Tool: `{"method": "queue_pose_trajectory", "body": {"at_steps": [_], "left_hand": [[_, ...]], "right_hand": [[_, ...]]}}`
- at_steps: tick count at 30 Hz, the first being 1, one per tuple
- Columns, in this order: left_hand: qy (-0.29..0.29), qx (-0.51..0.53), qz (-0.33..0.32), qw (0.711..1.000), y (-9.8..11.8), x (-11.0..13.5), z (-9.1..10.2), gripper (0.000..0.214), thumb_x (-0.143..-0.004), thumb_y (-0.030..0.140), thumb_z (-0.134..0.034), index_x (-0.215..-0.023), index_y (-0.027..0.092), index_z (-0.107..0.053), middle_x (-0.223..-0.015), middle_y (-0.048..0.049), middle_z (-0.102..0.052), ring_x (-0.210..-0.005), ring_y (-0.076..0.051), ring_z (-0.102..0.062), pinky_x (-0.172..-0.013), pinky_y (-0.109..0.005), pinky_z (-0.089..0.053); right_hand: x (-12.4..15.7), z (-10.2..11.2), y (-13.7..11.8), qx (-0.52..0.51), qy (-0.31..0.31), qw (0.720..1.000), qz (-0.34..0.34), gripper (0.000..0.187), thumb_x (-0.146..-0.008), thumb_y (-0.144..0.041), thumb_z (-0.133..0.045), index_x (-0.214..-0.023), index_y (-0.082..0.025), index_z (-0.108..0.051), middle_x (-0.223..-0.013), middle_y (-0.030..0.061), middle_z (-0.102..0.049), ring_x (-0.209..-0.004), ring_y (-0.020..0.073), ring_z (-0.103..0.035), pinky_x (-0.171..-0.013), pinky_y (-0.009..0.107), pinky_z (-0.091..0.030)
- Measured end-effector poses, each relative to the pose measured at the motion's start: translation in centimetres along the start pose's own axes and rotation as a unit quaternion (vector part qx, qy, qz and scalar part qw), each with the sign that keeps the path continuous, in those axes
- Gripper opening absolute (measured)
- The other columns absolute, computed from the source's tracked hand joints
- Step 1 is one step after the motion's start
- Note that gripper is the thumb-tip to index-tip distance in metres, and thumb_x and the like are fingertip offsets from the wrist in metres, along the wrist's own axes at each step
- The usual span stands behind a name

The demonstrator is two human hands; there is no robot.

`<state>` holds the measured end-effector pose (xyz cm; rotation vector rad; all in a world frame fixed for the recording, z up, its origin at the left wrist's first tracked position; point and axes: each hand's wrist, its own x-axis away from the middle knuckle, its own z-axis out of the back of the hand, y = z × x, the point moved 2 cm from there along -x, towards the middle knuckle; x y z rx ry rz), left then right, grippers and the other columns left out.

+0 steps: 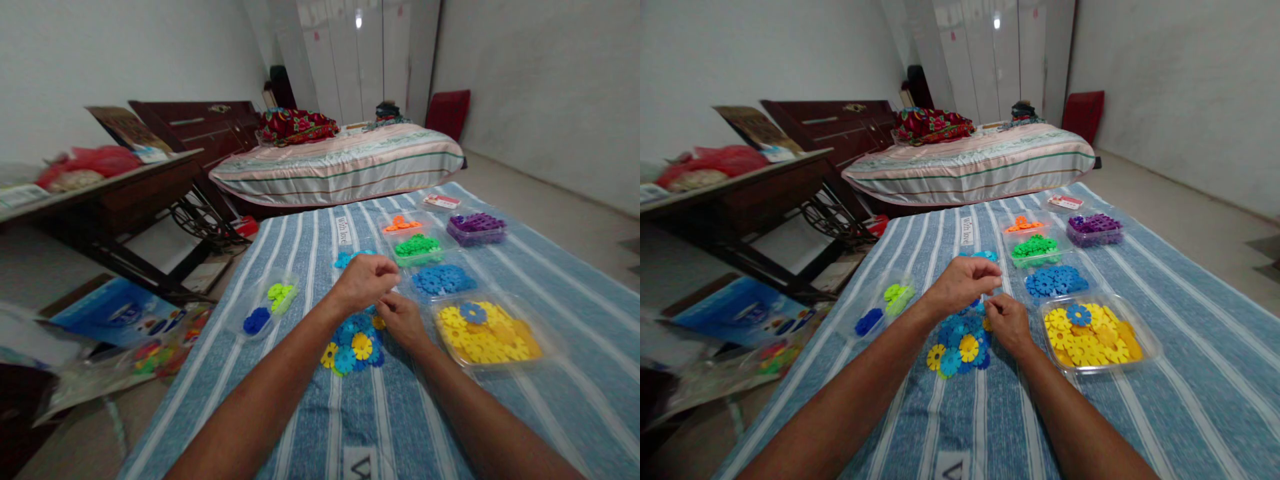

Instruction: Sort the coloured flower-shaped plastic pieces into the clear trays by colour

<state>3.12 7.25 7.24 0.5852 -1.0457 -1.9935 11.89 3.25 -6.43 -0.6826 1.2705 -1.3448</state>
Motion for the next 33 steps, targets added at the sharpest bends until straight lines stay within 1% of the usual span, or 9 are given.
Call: {"method": "queue_pose_trajectory", "body": {"at_steps": [3,6,10,14,17,20,25,29,33], "left_hand": [[-0.048,-0.141,0.05,0.988,-2.5,3.6,1.8,0.012,-0.073,0.022,-0.057,-0.072,0.015,-0.067,-0.065,0.0023,-0.06,-0.061,-0.01,-0.052,-0.057,-0.021,-0.038],[-0.078,-0.259,0.13,0.954,-4.7,7.5,2.9,0.011,-0.072,0.022,-0.058,-0.076,0.016,-0.067,-0.067,0.0009,-0.061,-0.065,-0.013,-0.055,-0.059,-0.024,-0.037],[-0.094,-0.34,0.168,0.921,-6.4,10.9,2.4,0.018,-0.071,0.028,-0.062,-0.086,0.019,-0.065,-0.082,-0.0015,-0.064,-0.076,-0.017,-0.058,-0.065,-0.026,-0.037],[-0.097,-0.36,0.161,0.914,-6.6,11.9,1.2,0.013,-0.07,0.028,-0.061,-0.081,0.021,-0.062,-0.085,-0.002,-0.061,-0.081,-0.019,-0.057,-0.068,-0.027,-0.036],[-0.095,-0.342,0.168,0.92,-6.5,11.9,0.9,0.009,-0.069,0.025,-0.061,-0.076,0.02,-0.06,-0.082,-0.0012,-0.059,-0.079,-0.018,-0.056,-0.066,-0.027,-0.035],[-0.066,-0.287,0.166,0.941,-7.1,11.9,1.0,0.008,-0.067,0.023,-0.061,-0.074,0.019,-0.06,-0.079,-0.0001,-0.057,-0.075,-0.016,-0.054,-0.065,-0.026,-0.034],[-0.022,-0.083,0.202,0.976,-9.0,11.7,1.7,0.011,-0.066,0.027,-0.061,-0.064,0.017,-0.059,-0.061,0.0031,-0.052,-0.06,-0.011,-0.048,-0.057,-0.023,-0.034],[0.008,0.038,0.243,0.969,-9.2,10.7,2.9,0.017,-0.063,0.031,-0.065,-0.059,0.016,-0.058,-0.048,0.0052,-0.048,-0.048,-0.009,-0.041,-0.049,-0.022,-0.031],[0.088,0.056,0.255,0.961,-8.0,7.5,5.0,0.014,-0.063,0.027,-0.069,-0.058,0.016,-0.061,-0.043,0.0051,-0.05,-0.042,-0.008,-0.042,-0.044,-0.02,-0.031]], "right_hand": [[0.0,0.0,0.0,0.007,0.012,1.0,0.006,0.031,-0.08,-0.039,-0.051,-0.065,-0.018,-0.068,-0.065,0.0016,-0.062,-0.063,0.0157,-0.057,-0.061,0.026,-0.041],[0.0,-0.1,0.1,0.008,0.014,1.0,0.0,0.03,-0.08,-0.038,-0.052,-0.066,-0.019,-0.069,-0.066,0.0018,-0.063,-0.064,0.016,-0.058,-0.063,0.026,-0.042],[0.0,-0.1,0.2,0.003,0.01,1.0,0.003,0.029,-0.079,-0.038,-0.053,-0.066,-0.019,-0.07,-0.065,0.0022,-0.064,-0.063,0.0165,-0.058,-0.062,0.027,-0.042],[0.1,-0.1,0.3,0.004,0.006,1.0,0.008,0.029,-0.08,-0.038,-0.053,-0.065,-0.019,-0.069,-0.064,0.002,-0.062,-0.061,0.0161,-0.057,-0.06,0.027,-0.041],[0.1,-0.1,0.2,0.001,0.007,1.0,0.009,0.029,-0.08,-0.038,-0.052,-0.065,-0.019,-0.069,-0.063,0.002,-0.061,-0.061,0.0158,-0.056,-0.06,0.027,-0.041],[0.1,-0.2,0.1,-0.001,0.007,1.0,0.009,0.029,-0.081,-0.037,-0.052,-0.066,-0.019,-0.069,-0.065,0.0022,-0.062,-0.063,0.016,-0.057,-0.061,0.028,-0.041],[0.1,-0.2,0.0,0.005,0.012,1.0,0.007,0.03,-0.08,-0.037,-0.051,-0.064,-0.019,-0.068,-0.063,0.0016,-0.061,-0.061,0.0149,-0.056,-0.06,0.027,-0.04],[0.1,-0.3,0.0,0.007,0.012,1.0,0.009,0.029,-0.08,-0.036,-0.051,-0.063,-0.019,-0.067,-0.063,0.0013,-0.061,-0.061,0.0146,-0.056,-0.06,0.026,-0.04],[0.1,-0.3,0.0,0.006,0.011,1.0,0.008,0.03,-0.08,-0.037,-0.05,-0.064,-0.019,-0.067,-0.064,0.0016,-0.062,-0.062,0.0152,-0.056,-0.061,0.026,-0.041]]}}
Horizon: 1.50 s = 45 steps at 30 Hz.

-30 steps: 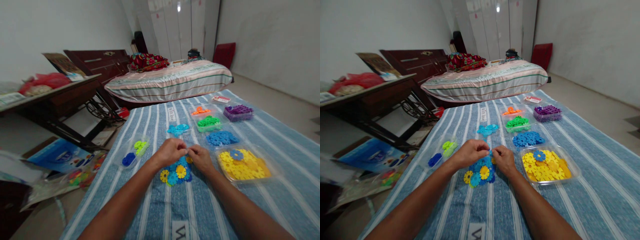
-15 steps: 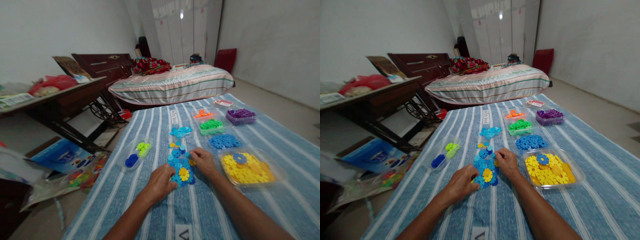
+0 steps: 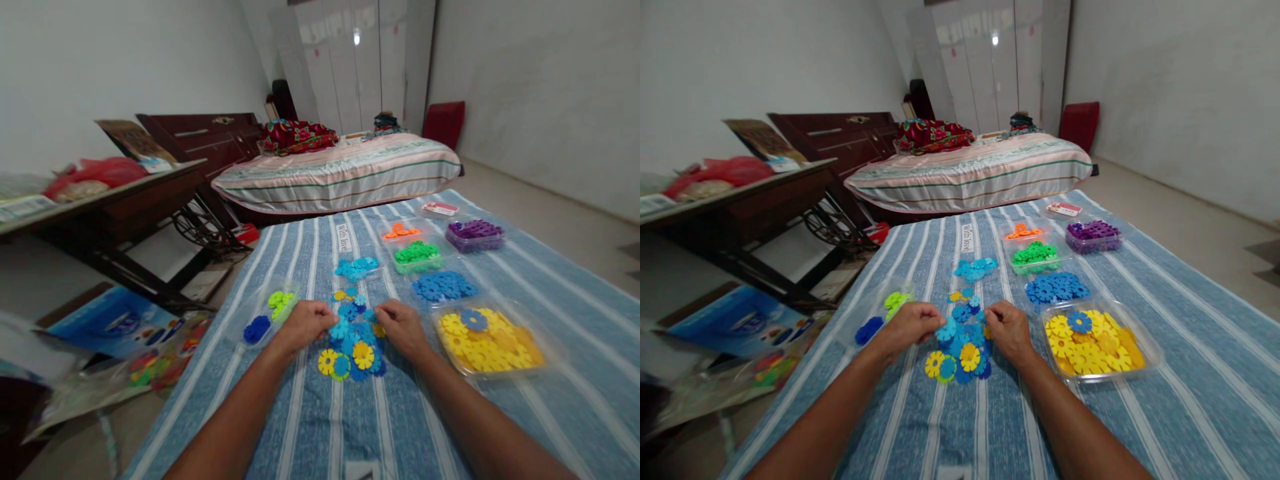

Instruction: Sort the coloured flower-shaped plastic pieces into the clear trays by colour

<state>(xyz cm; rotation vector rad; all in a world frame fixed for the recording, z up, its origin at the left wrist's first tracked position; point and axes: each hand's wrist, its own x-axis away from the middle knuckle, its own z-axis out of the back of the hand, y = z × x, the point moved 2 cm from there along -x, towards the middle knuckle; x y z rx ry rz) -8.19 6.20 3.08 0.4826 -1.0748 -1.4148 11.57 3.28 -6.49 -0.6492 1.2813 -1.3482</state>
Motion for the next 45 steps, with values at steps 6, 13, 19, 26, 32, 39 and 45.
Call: {"method": "queue_pose_trajectory", "body": {"at_steps": [6,13,19,26,32,39,45], "left_hand": [[0.106,0.151,-0.036,0.982,6.0,-5.7,0.7,0.011,-0.067,0.024,-0.068,-0.07,0.015,-0.063,-0.058,-0.0001,-0.063,-0.048,-0.008,-0.053,-0.046,-0.018,-0.039],[0.076,-0.001,-0.07,0.995,4.9,-4.8,0.3,0.012,-0.068,0.027,-0.061,-0.067,0.016,-0.061,-0.059,0.0002,-0.063,-0.049,-0.009,-0.053,-0.047,-0.02,-0.039],[-0.046,-0.194,-0.094,0.975,-0.9,-1.2,-0.6,0.012,-0.064,0.027,-0.06,-0.063,0.016,-0.064,-0.054,0.0032,-0.056,-0.055,-0.011,-0.051,-0.053,-0.022,-0.035],[-0.044,-0.328,-0.064,0.942,-1.3,2.3,-1.5,0.008,-0.068,0.025,-0.061,-0.071,0.019,-0.065,-0.062,0.0027,-0.06,-0.063,-0.013,-0.054,-0.058,-0.023,-0.032],[-0.051,-0.387,-0.057,0.919,-1.6,4.1,-2.3,0.013,-0.067,0.028,-0.063,-0.078,0.02,-0.063,-0.072,0.0012,-0.062,-0.069,-0.015,-0.056,-0.06,-0.025,-0.031],[-0.059,-0.352,-0.075,0.931,-2.6,4.1,-3.0,0.008,-0.065,0.023,-0.062,-0.072,0.02,-0.059,-0.072,0.0019,-0.061,-0.07,-0.015,-0.054,-0.062,-0.024,-0.033],[-0.086,-0.148,-0.037,0.985,-3.8,3.4,-2.5,0.015,-0.061,0.027,-0.066,-0.059,0.017,-0.053,-0.055,0.0049,-0.049,-0.057,-0.01,-0.046,-0.053,-0.022,-0.031]], "right_hand": [[0.0,0.2,-0.1,0.001,-0.009,1.0,-0.009,0.03,-0.08,-0.039,-0.051,-0.065,-0.019,-0.067,-0.065,0.0017,-0.062,-0.063,0.0157,-0.057,-0.062,0.026,-0.041],[0.0,0.4,-0.2,0.008,-0.012,1.0,-0.013,0.03,-0.08,-0.039,-0.051,-0.067,-0.019,-0.069,-0.067,0.0023,-0.064,-0.064,0.016,-0.058,-0.063,0.026,-0.041],[0.0,0.4,-0.1,0.012,-0.011,1.0,-0.004,0.03,-0.08,-0.039,-0.052,-0.066,-0.019,-0.07,-0.065,0.0023,-0.063,-0.063,0.0165,-0.058,-0.061,0.027,-0.042],[0.1,0.4,0.1,0.008,-0.009,1.0,-0.004,0.03,-0.08,-0.038,-0.051,-0.067,-0.019,-0.069,-0.065,0.0025,-0.063,-0.064,0.0166,-0.058,-0.062,0.028,-0.042],[0.1,0.3,0.1,0.012,-0.009,1.0,-0.001,0.031,-0.081,-0.039,-0.051,-0.066,-0.018,-0.069,-0.064,0.0023,-0.062,-0.063,0.0159,-0.057,-0.062,0.027,-0.042],[0.1,0.3,0.2,0.011,-0.011,1.0,-0.004,0.029,-0.081,-0.039,-0.052,-0.066,-0.019,-0.068,-0.064,0.0025,-0.062,-0.063,0.0159,-0.056,-0.061,0.027,-0.042],[0.1,0.4,0.2,0.009,-0.013,1.0,-0.001,0.029,-0.081,-0.038,-0.051,-0.068,-0.02,-0.069,-0.066,0.0024,-0.063,-0.064,0.0167,-0.057,-0.063,0.029,-0.042]]}}
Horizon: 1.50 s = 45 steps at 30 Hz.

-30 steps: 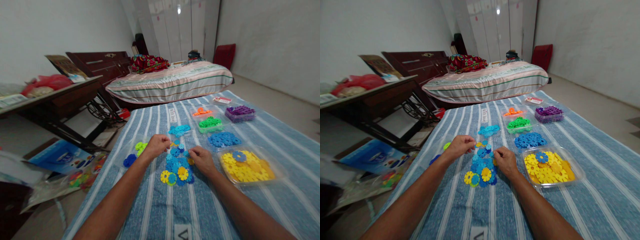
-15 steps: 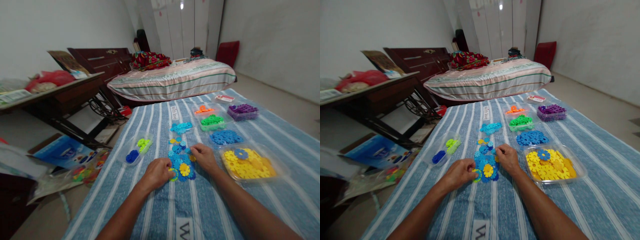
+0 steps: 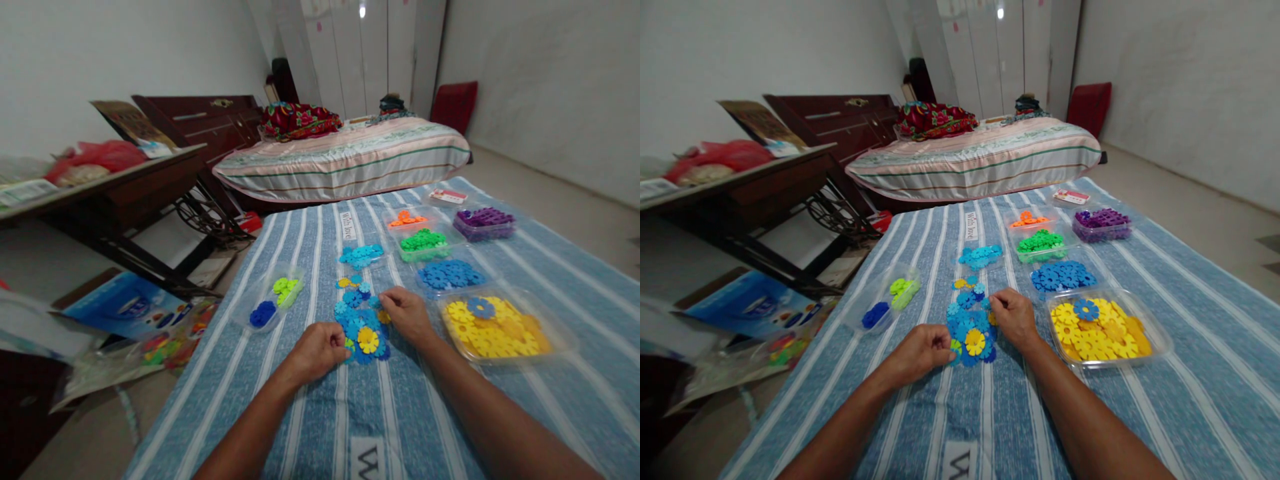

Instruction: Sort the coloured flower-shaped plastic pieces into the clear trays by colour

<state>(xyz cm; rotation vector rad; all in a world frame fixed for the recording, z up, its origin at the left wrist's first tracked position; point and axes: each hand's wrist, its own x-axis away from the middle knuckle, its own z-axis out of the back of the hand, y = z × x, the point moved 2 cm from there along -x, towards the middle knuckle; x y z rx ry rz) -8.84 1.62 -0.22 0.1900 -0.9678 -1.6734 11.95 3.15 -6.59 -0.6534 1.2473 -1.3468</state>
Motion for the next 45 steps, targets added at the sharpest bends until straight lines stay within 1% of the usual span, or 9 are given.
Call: {"method": "queue_pose_trajectory", "body": {"at_steps": [6,10,13,17,20,25,29,33,45], "left_hand": [[0.004,0.117,0.023,0.993,1.4,-0.8,2.4,0.022,-0.058,0.034,-0.07,-0.06,0.016,-0.056,-0.048,0.0059,-0.048,-0.049,-0.008,-0.041,-0.049,-0.022,-0.029],[0.1,0.164,0.011,0.981,4.1,-3.8,5.2,0.024,-0.058,0.034,-0.072,-0.062,0.017,-0.056,-0.052,0.0043,-0.054,-0.048,-0.007,-0.044,-0.048,-0.021,-0.031],[0.196,0.276,-0.006,0.941,6.4,-6.4,7.2,0.027,-0.058,0.034,-0.074,-0.069,0.015,-0.057,-0.061,0.0003,-0.063,-0.051,-0.007,-0.049,-0.051,-0.02,-0.037],[0.243,0.312,-0.021,0.918,8.0,-7.6,7.9,0.028,-0.06,0.035,-0.072,-0.076,0.015,-0.059,-0.073,-0.0035,-0.068,-0.058,-0.009,-0.057,-0.054,-0.021,-0.042],[0.209,0.215,-0.028,0.954,7.3,-6.7,6.9,0.022,-0.062,0.034,-0.067,-0.071,0.015,-0.061,-0.066,-0.0022,-0.067,-0.054,-0.009,-0.056,-0.051,-0.021,-0.041],[0.108,0.08,-0.015,0.991,3.3,-5.4,4.5,0.015,-0.06,0.03,-0.061,-0.063,0.015,-0.062,-0.053,0.0018,-0.059,-0.051,-0.011,-0.052,-0.05,-0.021,-0.038],[0.137,-0.049,0.004,0.989,0.6,-5.4,3.9,0.009,-0.059,0.025,-0.06,-0.056,0.017,-0.06,-0.049,0.0042,-0.05,-0.052,-0.012,-0.048,-0.052,-0.023,-0.032],[0.147,-0.131,0.03,0.98,0.0,-5.4,3.7,0.01,-0.064,0.027,-0.063,-0.061,0.017,-0.064,-0.054,0.0029,-0.054,-0.057,-0.013,-0.051,-0.056,-0.024,-0.032],[0.128,-0.084,0.015,0.988,-0.8,-6.8,2.7,0.01,-0.057,0.025,-0.068,-0.063,0.017,-0.063,-0.054,0.0051,-0.055,-0.057,-0.012,-0.05,-0.055,-0.023,-0.033]], "right_hand": [[0.0,-0.1,0.0,0.005,0.0,1.0,-0.002,0.029,-0.081,-0.036,-0.051,-0.067,-0.018,-0.069,-0.067,0.0024,-0.063,-0.064,0.0161,-0.057,-0.063,0.028,-0.041],[0.0,-0.1,0.1,0.009,-0.006,1.0,-0.002,0.029,-0.082,-0.037,-0.05,-0.068,-0.019,-0.068,-0.067,0.0023,-0.063,-0.065,0.0163,-0.058,-0.063,0.027,-0.041],[0.0,-0.1,0.1,0.012,-0.009,1.0,-0.003,0.029,-0.082,-0.038,-0.051,-0.069,-0.019,-0.068,-0.067,0.002,-0.063,-0.065,0.0162,-0.058,-0.063,0.027,-0.041],[0.0,-0.1,0.1,0.008,-0.006,1.0,-0.008,0.029,-0.082,-0.038,-0.051,-0.07,-0.019,-0.069,-0.068,0.0019,-0.063,-0.066,0.0162,-0.058,-0.064,0.027,-0.042],[0.0,0.0,-0.1,0.002,0.0,1.0,-0.011,0.029,-0.081,-0.039,-0.051,-0.068,-0.019,-0.069,-0.067,0.0022,-0.064,-0.065,0.0164,-0.058,-0.063,0.027,-0.041],[0.0,0.0,-0.3,0.001,0.001,1.0,-0.005,0.029,-0.081,-0.038,-0.052,-0.067,-0.019,-0.068,-0.066,0.0021,-0.062,-0.064,0.016,-0.057,-0.062,0.027,-0.041],[0.0,0.0,-0.3,-0.001,0.0,1.0,-0.004,0.029,-0.081,-0.038,-0.051,-0.068,-0.019,-0.068,-0.067,0.002,-0.062,-0.064,0.0159,-0.057,-0.063,0.027,-0.041],[0.1,0.1,-0.4,0.001,0.002,1.0,-0.005,0.029,-0.081,-0.039,-0.051,-0.066,-0.019,-0.068,-0.066,0.0022,-0.062,-0.063,0.0159,-0.057,-0.062,0.028,-0.041],[0.1,0.0,-0.3,-0.002,0.005,1.0,-0.007,0.029,-0.08,-0.038,-0.052,-0.066,-0.018,-0.068,-0.065,0.0017,-0.062,-0.062,0.0153,-0.055,-0.061,0.027,-0.04]]}}
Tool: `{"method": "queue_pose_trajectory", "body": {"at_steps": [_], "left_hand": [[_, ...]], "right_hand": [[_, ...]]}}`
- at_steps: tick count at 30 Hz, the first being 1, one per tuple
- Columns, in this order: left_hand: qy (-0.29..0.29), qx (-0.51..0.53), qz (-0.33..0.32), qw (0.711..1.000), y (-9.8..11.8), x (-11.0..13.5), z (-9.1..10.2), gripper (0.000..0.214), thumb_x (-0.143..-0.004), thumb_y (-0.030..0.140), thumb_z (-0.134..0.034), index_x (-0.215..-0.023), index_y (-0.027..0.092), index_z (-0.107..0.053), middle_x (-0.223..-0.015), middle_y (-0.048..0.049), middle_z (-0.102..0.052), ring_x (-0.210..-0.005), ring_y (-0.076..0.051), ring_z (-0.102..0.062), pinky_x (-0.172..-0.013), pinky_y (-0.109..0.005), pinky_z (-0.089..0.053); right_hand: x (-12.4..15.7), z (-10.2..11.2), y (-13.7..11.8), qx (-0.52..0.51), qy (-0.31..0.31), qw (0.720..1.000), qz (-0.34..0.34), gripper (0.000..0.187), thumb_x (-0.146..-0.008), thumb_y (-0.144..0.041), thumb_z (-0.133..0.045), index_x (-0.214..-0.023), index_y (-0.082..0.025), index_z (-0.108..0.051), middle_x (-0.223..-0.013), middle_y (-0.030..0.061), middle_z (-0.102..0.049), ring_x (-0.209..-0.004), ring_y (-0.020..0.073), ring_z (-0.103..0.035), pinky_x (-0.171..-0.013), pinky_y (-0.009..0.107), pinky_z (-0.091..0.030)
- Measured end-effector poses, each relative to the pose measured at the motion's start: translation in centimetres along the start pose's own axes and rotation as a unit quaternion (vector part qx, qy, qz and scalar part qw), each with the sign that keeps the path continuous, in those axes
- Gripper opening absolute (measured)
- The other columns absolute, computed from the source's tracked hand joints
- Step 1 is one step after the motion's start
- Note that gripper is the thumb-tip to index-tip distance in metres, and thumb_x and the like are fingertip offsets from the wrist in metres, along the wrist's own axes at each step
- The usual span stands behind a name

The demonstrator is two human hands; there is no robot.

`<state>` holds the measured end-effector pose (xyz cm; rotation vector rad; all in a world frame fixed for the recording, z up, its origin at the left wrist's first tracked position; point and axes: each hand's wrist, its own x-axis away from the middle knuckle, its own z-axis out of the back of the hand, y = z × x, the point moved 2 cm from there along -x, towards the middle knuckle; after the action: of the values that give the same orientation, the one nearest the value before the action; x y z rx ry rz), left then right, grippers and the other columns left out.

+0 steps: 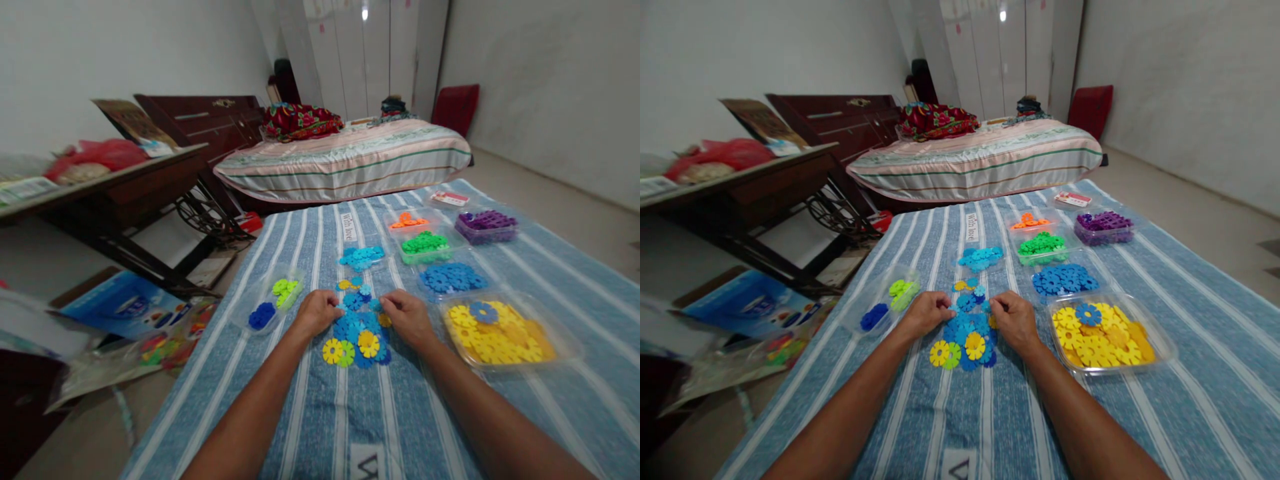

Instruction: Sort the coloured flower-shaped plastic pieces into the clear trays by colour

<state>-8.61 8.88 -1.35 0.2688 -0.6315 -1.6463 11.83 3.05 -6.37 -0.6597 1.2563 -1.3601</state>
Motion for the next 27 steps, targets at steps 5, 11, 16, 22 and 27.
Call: {"method": "queue_pose_trajectory", "body": {"at_steps": [5,11,16,22,27], "left_hand": [[0.02,0.128,0.007,0.992,-0.3,0.3,0.6,0.013,-0.054,0.026,-0.067,-0.053,0.016,-0.06,-0.049,0.0048,-0.051,-0.052,-0.01,-0.045,-0.052,-0.024,-0.033],[0.012,0.274,0.065,0.959,1.6,0.4,2.6,0.017,-0.054,0.027,-0.072,-0.057,0.015,-0.06,-0.046,0.0028,-0.054,-0.044,-0.007,-0.042,-0.043,-0.021,-0.029],[0.079,0.466,0.066,0.879,4.8,-1.7,4.4,0.025,-0.056,0.029,-0.075,-0.072,0.014,-0.062,-0.062,-0.0009,-0.065,-0.051,-0.007,-0.053,-0.049,-0.019,-0.04],[0.058,0.323,0.034,0.944,5.0,-1.6,3.4,0.016,-0.061,0.028,-0.068,-0.069,0.015,-0.064,-0.06,-0.001,-0.065,-0.05,-0.009,-0.053,-0.048,-0.021,-0.039],[0.032,0.125,0.011,0.992,2.1,-1.1,1.0,0.007,-0.062,0.023,-0.063,-0.06,0.016,-0.064,-0.054,0.0011,-0.06,-0.053,-0.012,-0.053,-0.052,-0.023,-0.038]], "right_hand": [[0.0,0.0,0.0,-0.004,-0.008,1.0,0.001,0.029,-0.081,-0.038,-0.052,-0.067,-0.018,-0.068,-0.065,0.0016,-0.062,-0.063,0.0152,-0.056,-0.061,0.027,-0.04],[0.0,0.0,0.2,-0.001,-0.005,1.0,0.001,0.029,-0.081,-0.038,-0.052,-0.068,-0.018,-0.068,-0.066,0.0015,-0.061,-0.063,0.0151,-0.056,-0.062,0.026,-0.04],[0.0,0.0,0.0,-0.001,-0.007,1.0,0.005,0.028,-0.081,-0.037,-0.052,-0.068,-0.018,-0.068,-0.066,0.0012,-0.061,-0.063,0.0151,-0.056,-0.062,0.026,-0.041],[0.0,0.0,0.0,-0.004,0.0,1.0,0.008,0.029,-0.081,-0.037,-0.052,-0.067,-0.018,-0.068,-0.065,0.0018,-0.062,-0.062,0.0151,-0.056,-0.061,0.027,-0.04],[-0.1,-0.1,0.0,0.0,-0.008,1.0,0.013,0.028,-0.081,-0.036,-0.051,-0.067,-0.018,-0.068,-0.066,0.002,-0.062,-0.063,0.0155,-0.057,-0.062,0.027,-0.041]]}}
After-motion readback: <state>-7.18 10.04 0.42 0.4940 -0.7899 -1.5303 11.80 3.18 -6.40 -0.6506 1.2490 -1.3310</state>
